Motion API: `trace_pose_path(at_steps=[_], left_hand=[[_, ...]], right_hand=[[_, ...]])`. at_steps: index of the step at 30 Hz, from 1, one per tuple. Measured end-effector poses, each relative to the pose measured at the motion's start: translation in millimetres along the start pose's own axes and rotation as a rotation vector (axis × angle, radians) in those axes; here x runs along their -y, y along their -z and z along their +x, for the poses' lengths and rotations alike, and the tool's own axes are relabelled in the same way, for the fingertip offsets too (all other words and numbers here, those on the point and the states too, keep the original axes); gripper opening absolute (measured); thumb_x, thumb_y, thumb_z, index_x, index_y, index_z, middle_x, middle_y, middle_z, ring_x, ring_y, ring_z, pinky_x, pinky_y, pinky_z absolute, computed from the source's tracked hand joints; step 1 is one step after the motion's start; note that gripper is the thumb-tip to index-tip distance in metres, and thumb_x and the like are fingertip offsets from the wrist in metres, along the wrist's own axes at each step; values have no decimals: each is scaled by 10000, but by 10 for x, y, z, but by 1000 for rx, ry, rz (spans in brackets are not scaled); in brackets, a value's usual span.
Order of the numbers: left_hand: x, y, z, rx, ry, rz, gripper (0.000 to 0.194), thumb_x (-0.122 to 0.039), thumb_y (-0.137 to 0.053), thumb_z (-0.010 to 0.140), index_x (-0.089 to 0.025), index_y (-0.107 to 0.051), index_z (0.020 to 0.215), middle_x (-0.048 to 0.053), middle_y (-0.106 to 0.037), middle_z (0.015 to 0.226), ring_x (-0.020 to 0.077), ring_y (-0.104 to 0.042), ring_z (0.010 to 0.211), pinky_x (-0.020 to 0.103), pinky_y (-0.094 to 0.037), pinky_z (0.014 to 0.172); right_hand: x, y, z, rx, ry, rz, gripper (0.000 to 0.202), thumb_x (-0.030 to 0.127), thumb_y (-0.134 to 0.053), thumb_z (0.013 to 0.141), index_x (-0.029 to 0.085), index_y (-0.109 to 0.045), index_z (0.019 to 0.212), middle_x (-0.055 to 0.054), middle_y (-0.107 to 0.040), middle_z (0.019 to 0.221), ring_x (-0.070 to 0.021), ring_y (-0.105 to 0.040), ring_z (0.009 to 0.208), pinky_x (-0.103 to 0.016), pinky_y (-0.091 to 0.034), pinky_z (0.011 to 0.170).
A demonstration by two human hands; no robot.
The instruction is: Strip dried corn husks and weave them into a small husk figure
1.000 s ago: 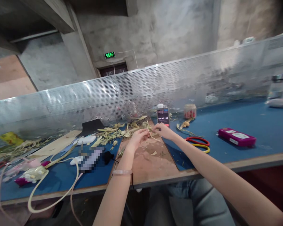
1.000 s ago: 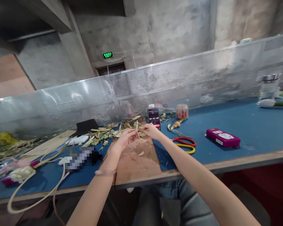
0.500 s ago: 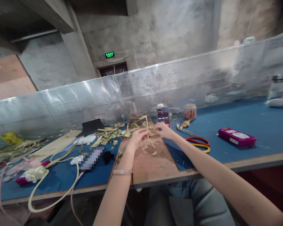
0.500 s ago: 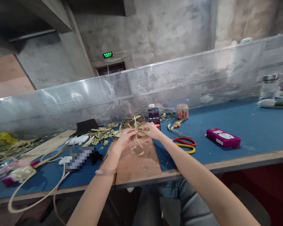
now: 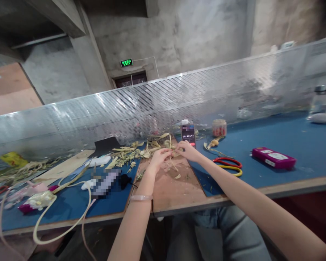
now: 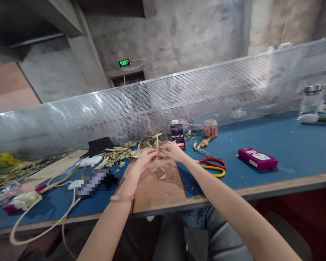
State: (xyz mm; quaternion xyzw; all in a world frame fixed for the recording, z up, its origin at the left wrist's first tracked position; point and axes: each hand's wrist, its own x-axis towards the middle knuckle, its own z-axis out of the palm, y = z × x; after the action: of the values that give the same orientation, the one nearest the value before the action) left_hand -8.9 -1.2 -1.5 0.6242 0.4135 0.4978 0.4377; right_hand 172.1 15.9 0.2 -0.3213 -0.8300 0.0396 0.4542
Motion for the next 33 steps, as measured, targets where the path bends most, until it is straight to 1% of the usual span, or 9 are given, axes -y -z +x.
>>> trace_pose_path(at_steps=[6, 11, 14, 19, 22, 26, 29, 33], left_hand=[[3, -5, 7, -1, 0, -22, 282, -287, -666, 627, -132, -649, 862, 46, -671, 698, 74, -485, 524, 208, -335, 528], [-14, -15, 4, -12, 10, -12, 282, -291, -674, 611, -129, -652, 841, 40, -662, 682, 69, -462, 502, 210, -329, 522], [-2, -13, 12, -16, 15, -14, 286, -292, -676, 609, -133, -652, 845, 42, -664, 692, 72, -468, 508, 213, -339, 531], [14, 0, 0, 2, 11, 15, 292, -303, -668, 627, -136, -658, 867, 58, -669, 743, 86, -504, 561, 212, -355, 550], [-28, -8, -43, 12, -17, 52, 276, -299, -657, 641, -136, -661, 864, 56, -664, 744, 92, -506, 572, 211, -353, 543], [-99, -28, -83, 23, -26, 73, 264, -278, -650, 647, -125, -656, 862, 54, -659, 716, 84, -470, 533, 214, -342, 531], [-100, -27, -74, 33, -17, 66, 283, -278, -648, 649, -122, -652, 886, 62, -666, 733, 81, -457, 517, 214, -331, 518], [-48, -14, -47, 61, -24, 94, 312, -276, -656, 643, -126, -648, 916, 68, -668, 768, 93, -497, 562, 210, -339, 533]], right_hand=[[8, -32, 4, -72, 6, -41, 149, 230, -555, 776, 168, -597, 648, -56, -570, 806, -177, -484, 826, -320, -346, 779], [21, -41, 14, -105, 43, -54, 154, 208, -545, 775, 175, -583, 630, -56, -556, 795, -179, -473, 814, -322, -351, 772], [26, -31, 7, -98, 43, -72, 161, 208, -536, 780, 178, -577, 627, -56, -555, 788, -183, -464, 813, -321, -351, 763], [17, -21, -7, -50, 42, -127, 143, 217, -540, 779, 179, -585, 648, -57, -558, 772, -187, -452, 807, -309, -351, 745], [11, -27, -7, -41, 40, -140, 148, 220, -538, 783, 179, -587, 649, -58, -565, 776, -185, -449, 793, -306, -354, 745], [11, -29, -5, -53, 39, -137, 153, 218, -543, 783, 174, -594, 645, -59, -583, 775, -181, -456, 788, -306, -357, 753], [25, -23, -7, -85, 22, -114, 152, 266, -540, 796, 183, -623, 699, -55, -608, 781, -183, -467, 796, -315, -352, 762], [63, -28, -2, -107, -23, -68, 173, 305, -512, 821, 207, -655, 824, -53, -648, 819, -192, -481, 827, -329, -349, 774]])
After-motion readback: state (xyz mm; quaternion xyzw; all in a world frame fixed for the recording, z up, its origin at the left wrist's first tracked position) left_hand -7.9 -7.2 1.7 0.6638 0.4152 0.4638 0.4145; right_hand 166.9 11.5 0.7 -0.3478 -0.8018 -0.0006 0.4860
